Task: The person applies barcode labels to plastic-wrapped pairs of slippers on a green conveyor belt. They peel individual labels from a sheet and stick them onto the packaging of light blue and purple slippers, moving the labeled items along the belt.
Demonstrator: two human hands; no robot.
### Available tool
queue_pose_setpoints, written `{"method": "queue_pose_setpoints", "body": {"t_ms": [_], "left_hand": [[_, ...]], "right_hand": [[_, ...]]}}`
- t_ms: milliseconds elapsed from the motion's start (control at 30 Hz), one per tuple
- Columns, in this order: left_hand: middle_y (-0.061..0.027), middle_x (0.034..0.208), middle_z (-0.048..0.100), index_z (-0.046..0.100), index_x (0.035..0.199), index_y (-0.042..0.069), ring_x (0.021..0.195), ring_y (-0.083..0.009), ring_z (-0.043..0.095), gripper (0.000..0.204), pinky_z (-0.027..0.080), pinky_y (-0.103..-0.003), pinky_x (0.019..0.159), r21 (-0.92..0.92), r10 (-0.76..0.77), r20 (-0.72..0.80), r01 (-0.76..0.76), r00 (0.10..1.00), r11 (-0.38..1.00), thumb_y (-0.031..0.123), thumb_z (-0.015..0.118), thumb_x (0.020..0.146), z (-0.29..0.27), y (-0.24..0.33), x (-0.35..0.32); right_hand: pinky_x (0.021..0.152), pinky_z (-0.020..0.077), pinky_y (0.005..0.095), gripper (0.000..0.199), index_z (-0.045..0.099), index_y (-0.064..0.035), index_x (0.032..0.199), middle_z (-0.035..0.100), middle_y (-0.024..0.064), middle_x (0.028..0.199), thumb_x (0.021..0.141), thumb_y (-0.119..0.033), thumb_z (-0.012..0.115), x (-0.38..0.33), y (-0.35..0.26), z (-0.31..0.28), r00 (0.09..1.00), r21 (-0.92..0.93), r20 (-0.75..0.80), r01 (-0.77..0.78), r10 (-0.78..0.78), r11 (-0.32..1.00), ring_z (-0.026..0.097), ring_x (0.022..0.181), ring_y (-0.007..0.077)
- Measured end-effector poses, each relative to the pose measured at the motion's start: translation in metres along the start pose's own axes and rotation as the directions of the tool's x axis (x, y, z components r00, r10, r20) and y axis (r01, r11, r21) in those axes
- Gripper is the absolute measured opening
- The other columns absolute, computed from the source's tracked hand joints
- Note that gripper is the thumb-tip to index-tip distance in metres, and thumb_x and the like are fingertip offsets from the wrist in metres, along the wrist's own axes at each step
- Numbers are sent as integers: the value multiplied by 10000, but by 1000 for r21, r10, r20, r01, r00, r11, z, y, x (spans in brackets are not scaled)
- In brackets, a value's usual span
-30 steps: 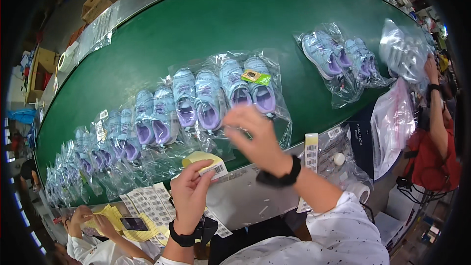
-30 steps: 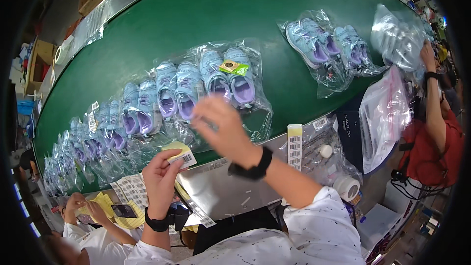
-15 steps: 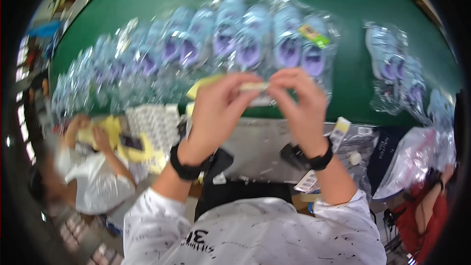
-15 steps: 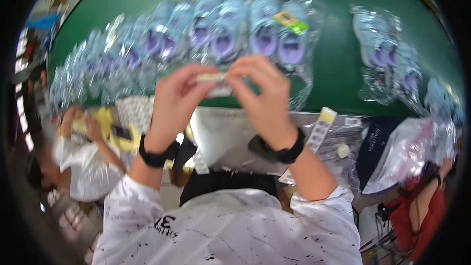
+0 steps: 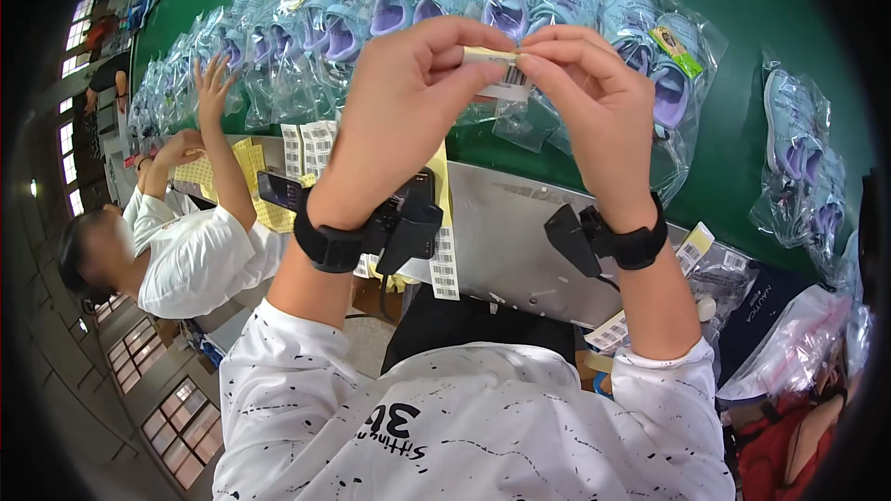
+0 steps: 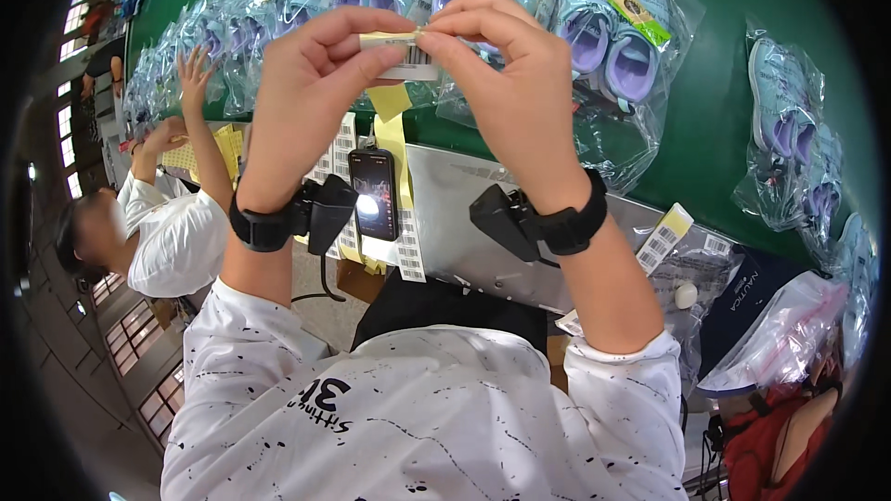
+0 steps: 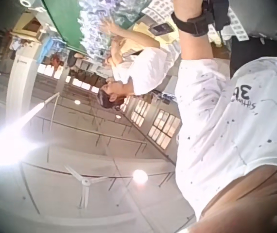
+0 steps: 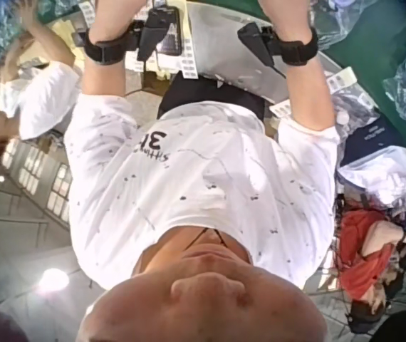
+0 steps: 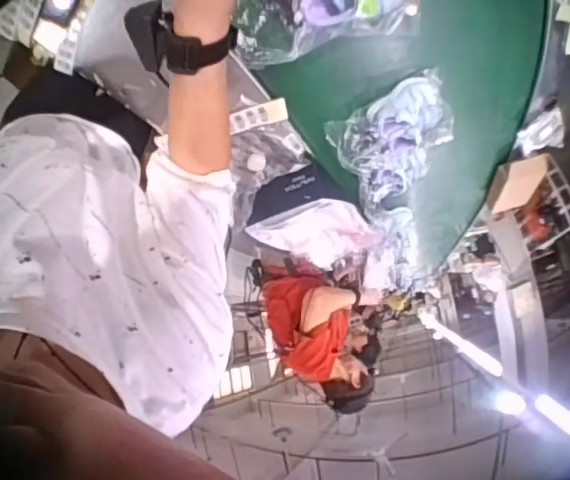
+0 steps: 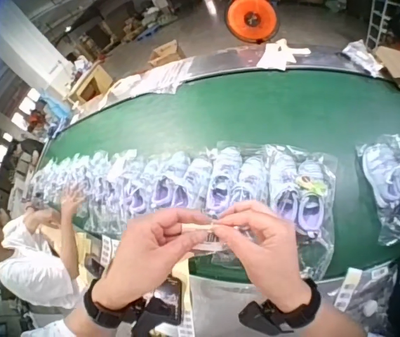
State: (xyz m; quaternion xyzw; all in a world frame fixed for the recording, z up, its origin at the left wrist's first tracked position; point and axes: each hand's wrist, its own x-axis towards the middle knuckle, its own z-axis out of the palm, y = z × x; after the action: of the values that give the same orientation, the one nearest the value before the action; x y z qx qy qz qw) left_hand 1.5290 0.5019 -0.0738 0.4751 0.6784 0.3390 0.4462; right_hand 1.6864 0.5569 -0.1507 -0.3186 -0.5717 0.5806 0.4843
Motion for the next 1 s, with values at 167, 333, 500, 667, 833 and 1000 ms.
{"method": "queue_pose_setpoints", "body": {"t_ms": [167, 333, 500, 667, 833, 1000], "left_hand": [[-79, 978, 697, 637, 1112, -38, 875, -106, 669, 214, 556, -234, 762, 23, 0, -3, 0, 1000, 1000, 48, 619, 917, -16, 4, -8], [-90, 1021, 692, 625, 1127, -39, 900, -114, 669, 231, 560, -237, 778, -11, -1, -12, 1, 1000, 1000, 49, 629, 913, -20, 3, -18], [-95, 1042, 690, 620, 1133, -37, 905, -123, 672, 240, 561, -242, 793, -27, 10, 0, -10, 1000, 1000, 63, 636, 916, -19, -1, -21], [-93, 1038, 691, 623, 1131, -34, 910, -124, 672, 235, 560, -244, 794, -8, -1, 12, 1, 1000, 1000, 65, 634, 918, -16, 0, -20], [-89, 1032, 691, 627, 1127, -33, 915, -123, 671, 233, 558, -247, 792, -4, 16, 18, -16, 1000, 1000, 67, 636, 917, -10, 6, -18], [-93, 1029, 685, 599, 1177, -35, 926, -130, 670, 296, 550, -240, 807, -63, -23, 40, 26, 999, 998, 32, 647, 892, -2, 7, -15]], "right_hand": [[704, 500, 289, 59, 693, 12, 822, 669, 91, 887, 770, -11, 708, -3, -5, 20, 980, -132, -44, 188, -195, 973, 647, 799, 201], [678, 501, 293, 82, 687, 1, 841, 666, 86, 882, 762, 2, 705, -8, -5, 27, 937, -247, -32, 329, -347, 911, 646, 780, 208], [702, 500, 293, 63, 672, 4, 830, 667, 84, 879, 776, 0, 703, -14, -1, 28, 984, -29, -69, 165, -166, 986, 642, 791, 192], [724, 498, 294, 51, 658, 11, 811, 665, 87, 881, 785, 3, 700, -15, 1, 22, 985, -18, -47, 166, -166, 986, 640, 795, 188], [725, 496, 304, 64, 638, 12, 807, 658, 91, 864, 779, 18, 696, -14, -5, 19, 971, -61, -82, 219, -223, 974, 641, 793, 199], [710, 487, 336, 111, 606, 1, 838, 630, 110, 897, 768, 36, 685, -11, -4, 9, 936, -249, -4, 340, -352, 907, 620, 811, 262]]}}
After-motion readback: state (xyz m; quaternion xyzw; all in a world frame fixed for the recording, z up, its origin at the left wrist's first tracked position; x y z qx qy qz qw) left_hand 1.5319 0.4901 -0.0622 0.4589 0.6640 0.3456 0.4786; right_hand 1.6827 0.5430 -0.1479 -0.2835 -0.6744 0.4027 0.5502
